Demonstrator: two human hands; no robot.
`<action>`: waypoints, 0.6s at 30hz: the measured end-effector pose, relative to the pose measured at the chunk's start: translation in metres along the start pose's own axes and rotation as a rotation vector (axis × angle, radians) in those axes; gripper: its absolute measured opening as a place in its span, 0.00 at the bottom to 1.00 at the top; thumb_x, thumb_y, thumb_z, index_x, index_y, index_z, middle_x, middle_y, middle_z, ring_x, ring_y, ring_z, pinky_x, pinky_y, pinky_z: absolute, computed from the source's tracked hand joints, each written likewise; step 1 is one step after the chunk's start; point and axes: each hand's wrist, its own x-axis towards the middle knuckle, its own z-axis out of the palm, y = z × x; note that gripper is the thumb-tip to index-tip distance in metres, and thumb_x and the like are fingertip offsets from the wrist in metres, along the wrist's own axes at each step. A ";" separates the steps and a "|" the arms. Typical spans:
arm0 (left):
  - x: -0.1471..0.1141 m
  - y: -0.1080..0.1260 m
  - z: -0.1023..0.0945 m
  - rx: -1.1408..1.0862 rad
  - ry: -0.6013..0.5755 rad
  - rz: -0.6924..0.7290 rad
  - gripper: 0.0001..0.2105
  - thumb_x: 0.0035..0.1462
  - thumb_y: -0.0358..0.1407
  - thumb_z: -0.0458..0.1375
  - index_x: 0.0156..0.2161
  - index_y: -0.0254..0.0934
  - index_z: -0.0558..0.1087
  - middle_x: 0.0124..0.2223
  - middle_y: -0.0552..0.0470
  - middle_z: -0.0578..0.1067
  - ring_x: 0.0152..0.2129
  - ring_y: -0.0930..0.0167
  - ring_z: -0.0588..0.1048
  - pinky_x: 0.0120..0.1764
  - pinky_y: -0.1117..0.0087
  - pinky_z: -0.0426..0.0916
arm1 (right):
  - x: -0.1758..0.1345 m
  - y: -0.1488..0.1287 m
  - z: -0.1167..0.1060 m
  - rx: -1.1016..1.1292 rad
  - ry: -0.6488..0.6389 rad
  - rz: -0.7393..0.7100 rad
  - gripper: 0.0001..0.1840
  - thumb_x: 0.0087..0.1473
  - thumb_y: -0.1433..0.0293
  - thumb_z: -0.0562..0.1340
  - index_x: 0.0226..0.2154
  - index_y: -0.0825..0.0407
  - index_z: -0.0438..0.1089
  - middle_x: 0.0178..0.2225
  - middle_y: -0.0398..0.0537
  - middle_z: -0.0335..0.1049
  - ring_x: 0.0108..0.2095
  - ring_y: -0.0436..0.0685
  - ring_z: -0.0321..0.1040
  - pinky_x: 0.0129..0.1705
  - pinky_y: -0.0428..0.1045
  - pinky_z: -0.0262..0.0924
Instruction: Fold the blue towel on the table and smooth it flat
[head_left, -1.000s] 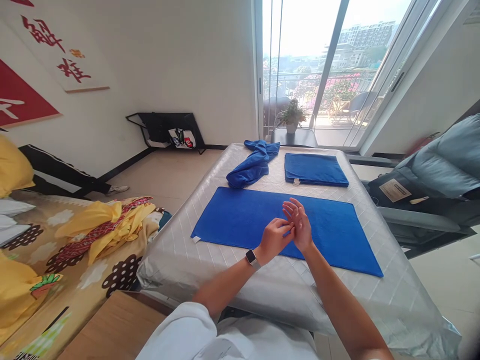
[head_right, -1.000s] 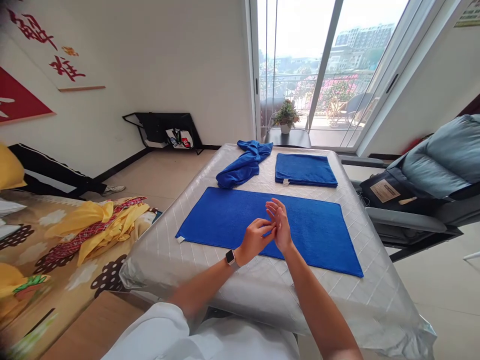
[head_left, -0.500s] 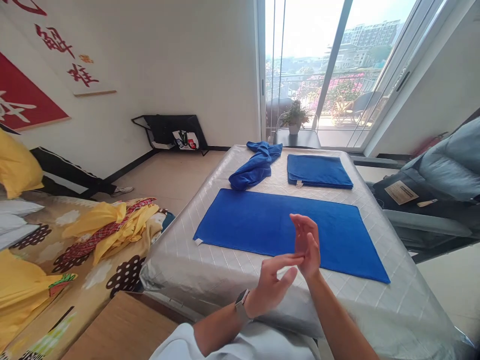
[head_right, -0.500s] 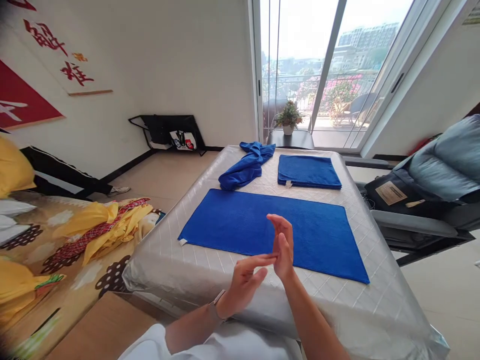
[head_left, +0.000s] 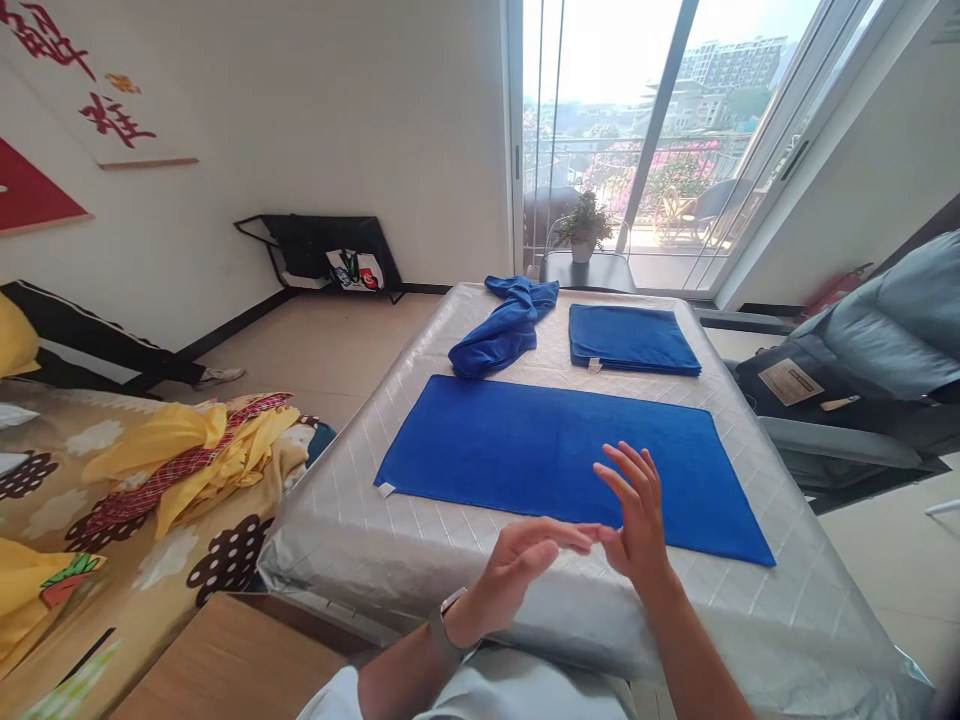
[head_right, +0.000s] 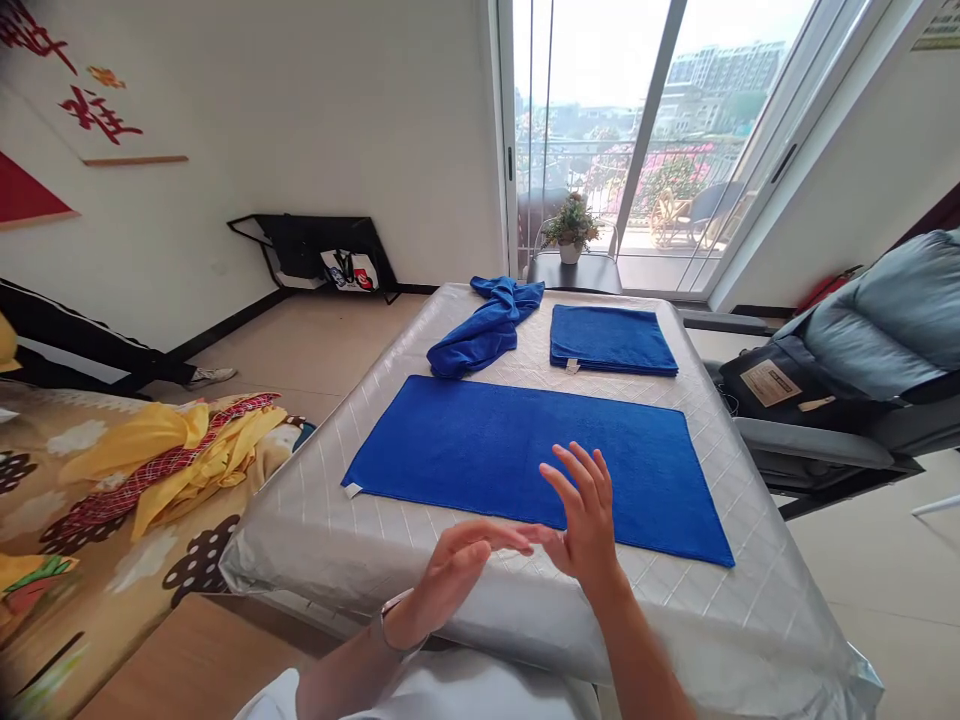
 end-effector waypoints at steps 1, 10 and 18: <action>0.002 0.003 -0.007 0.011 0.010 0.000 0.17 0.63 0.52 0.62 0.39 0.40 0.80 0.39 0.45 0.84 0.40 0.60 0.82 0.49 0.55 0.76 | 0.006 0.003 -0.005 0.006 0.007 0.030 0.21 0.57 0.51 0.68 0.54 0.31 0.77 0.62 0.39 0.71 0.69 0.72 0.56 0.76 0.71 0.28; 0.079 0.027 -0.064 0.322 -0.054 0.068 0.16 0.63 0.49 0.64 0.37 0.37 0.78 0.31 0.51 0.82 0.29 0.68 0.82 0.37 0.68 0.76 | 0.066 0.009 -0.012 0.081 -0.143 0.100 0.21 0.58 0.71 0.63 0.52 0.38 0.77 0.66 0.42 0.67 0.68 0.66 0.60 0.70 0.66 0.54; 0.205 -0.035 -0.111 1.128 -0.059 0.209 0.16 0.70 0.39 0.52 0.56 0.39 0.76 0.58 0.46 0.79 0.57 0.64 0.76 0.61 0.63 0.68 | 0.128 0.080 0.038 -0.299 -0.126 -0.068 0.26 0.58 0.76 0.52 0.56 0.50 0.70 0.67 0.54 0.65 0.69 0.60 0.57 0.71 0.63 0.51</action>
